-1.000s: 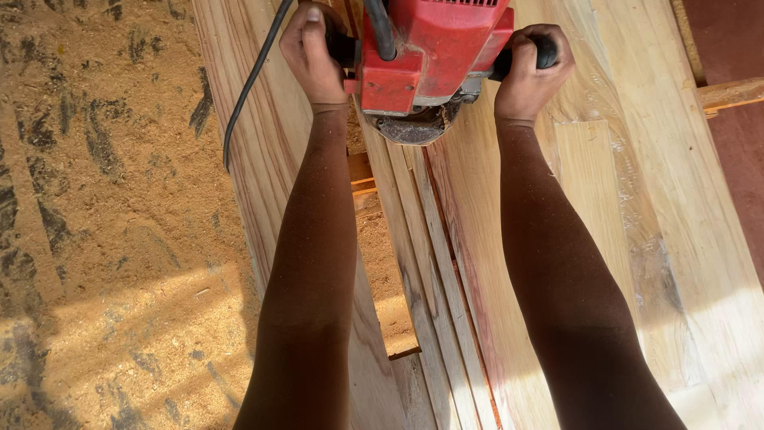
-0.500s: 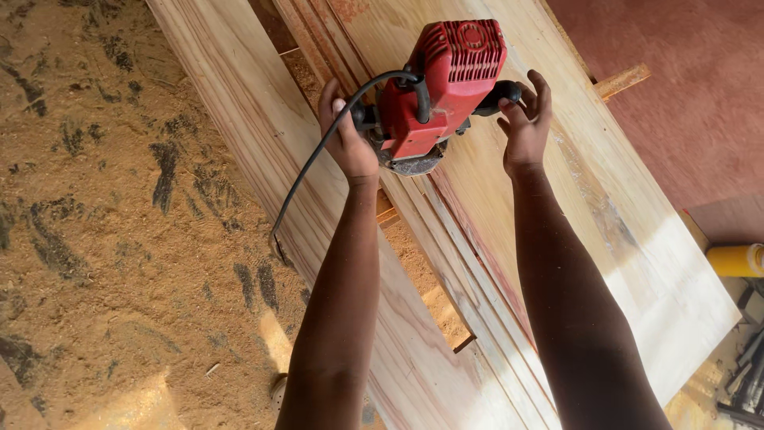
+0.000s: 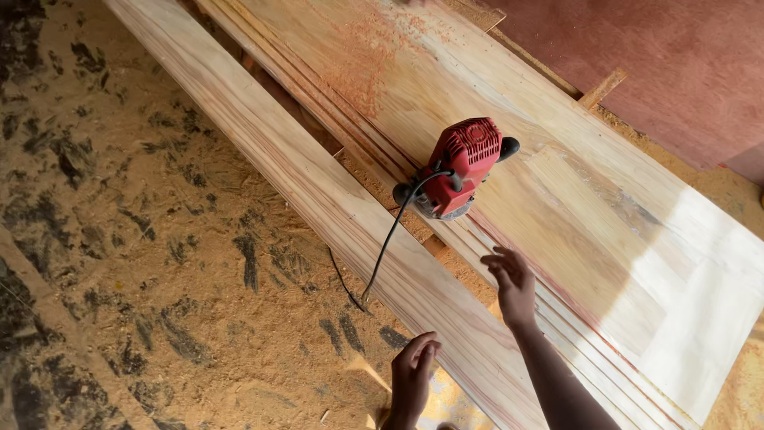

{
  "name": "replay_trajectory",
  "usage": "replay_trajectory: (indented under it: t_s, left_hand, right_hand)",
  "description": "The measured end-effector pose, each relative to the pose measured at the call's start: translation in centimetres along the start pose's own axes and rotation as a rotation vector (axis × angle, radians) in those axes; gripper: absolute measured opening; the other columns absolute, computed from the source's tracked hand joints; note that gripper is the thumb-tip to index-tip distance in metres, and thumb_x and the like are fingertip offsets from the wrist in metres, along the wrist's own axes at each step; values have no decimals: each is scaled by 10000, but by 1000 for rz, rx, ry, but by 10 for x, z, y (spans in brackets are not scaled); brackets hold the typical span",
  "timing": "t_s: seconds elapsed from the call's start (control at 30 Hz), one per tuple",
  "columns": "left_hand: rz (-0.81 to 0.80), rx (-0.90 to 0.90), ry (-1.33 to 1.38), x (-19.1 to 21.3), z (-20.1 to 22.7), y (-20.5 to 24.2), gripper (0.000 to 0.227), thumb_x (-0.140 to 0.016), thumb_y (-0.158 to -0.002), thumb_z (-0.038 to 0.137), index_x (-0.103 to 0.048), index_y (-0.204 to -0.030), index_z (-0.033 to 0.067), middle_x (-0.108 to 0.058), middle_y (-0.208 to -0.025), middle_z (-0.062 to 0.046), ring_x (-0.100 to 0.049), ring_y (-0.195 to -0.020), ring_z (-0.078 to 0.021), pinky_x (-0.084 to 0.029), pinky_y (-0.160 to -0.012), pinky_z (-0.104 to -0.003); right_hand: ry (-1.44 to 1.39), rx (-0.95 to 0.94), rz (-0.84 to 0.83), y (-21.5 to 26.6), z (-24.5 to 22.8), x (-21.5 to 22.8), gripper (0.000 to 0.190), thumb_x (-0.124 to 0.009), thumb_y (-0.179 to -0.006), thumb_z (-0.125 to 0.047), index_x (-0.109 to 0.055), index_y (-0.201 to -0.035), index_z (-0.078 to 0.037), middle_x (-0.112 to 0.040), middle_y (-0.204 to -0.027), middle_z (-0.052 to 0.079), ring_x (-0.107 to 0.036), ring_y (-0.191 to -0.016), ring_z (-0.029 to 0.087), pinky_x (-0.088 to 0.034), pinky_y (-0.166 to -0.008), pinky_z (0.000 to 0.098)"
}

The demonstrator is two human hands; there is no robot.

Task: The person uses a handheld electric router to cut multiple parallel grooves into a large wooden panel. They guide the tool along the wood surface, creating evenly spaced channels while sawdust accumulates on the floor.

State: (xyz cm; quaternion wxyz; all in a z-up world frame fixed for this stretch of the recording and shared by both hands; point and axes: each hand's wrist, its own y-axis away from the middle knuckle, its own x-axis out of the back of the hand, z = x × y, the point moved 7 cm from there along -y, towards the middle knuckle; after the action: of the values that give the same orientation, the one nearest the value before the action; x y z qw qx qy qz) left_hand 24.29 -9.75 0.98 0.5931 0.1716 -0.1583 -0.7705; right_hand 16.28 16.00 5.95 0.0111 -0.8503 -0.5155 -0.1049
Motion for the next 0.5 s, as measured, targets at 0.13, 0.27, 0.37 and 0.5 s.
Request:
replay_trajectory:
  t_s: [0.13,0.27,0.37,0.5]
  left_hand:
    - [21,-199,-176,61,61,-31,311,-533,-1006,248,-725,-1169,65,-793,-1015,-107,-765,-901,-184,-646,-801,-317]
    - [-94,-433,-210,75,144,-93,274,-568,-1002,199,-720,-1164,39,-778,-959,-106,-734,-862,-184,-596,-775,-317]
    - [-194,-588,-240,73,206,-159,250,-578,-999,165,-720,-1132,8,-764,-959,-105,-731,-884,-188,-563,-779,-312]
    - [-382,-655,-353,60,245,-236,189,-612,-997,164,-728,-1023,18,-752,-936,-79,-713,-846,-154,-569,-767,-280]
  right_hand:
    - [-226,-109,-160,66,-16,-63,301,-552,-979,14,-600,-1276,42,-746,-1099,160,-702,-1084,242,-552,-1019,373]
    - [-308,-139,-207,91,-30,-136,374,-558,-938,30,-576,-1312,40,-724,-1187,169,-674,-1179,252,-523,-1046,381]
    - [-432,-209,-195,73,-29,-200,517,-585,-959,-26,-443,-1456,4,-608,-1379,191,-572,-1316,279,-469,-1110,399]
    - [-499,-406,-49,36,-23,-269,797,-633,-948,-131,-173,-1596,-64,-401,-1597,180,-400,-1479,272,-373,-1176,396]
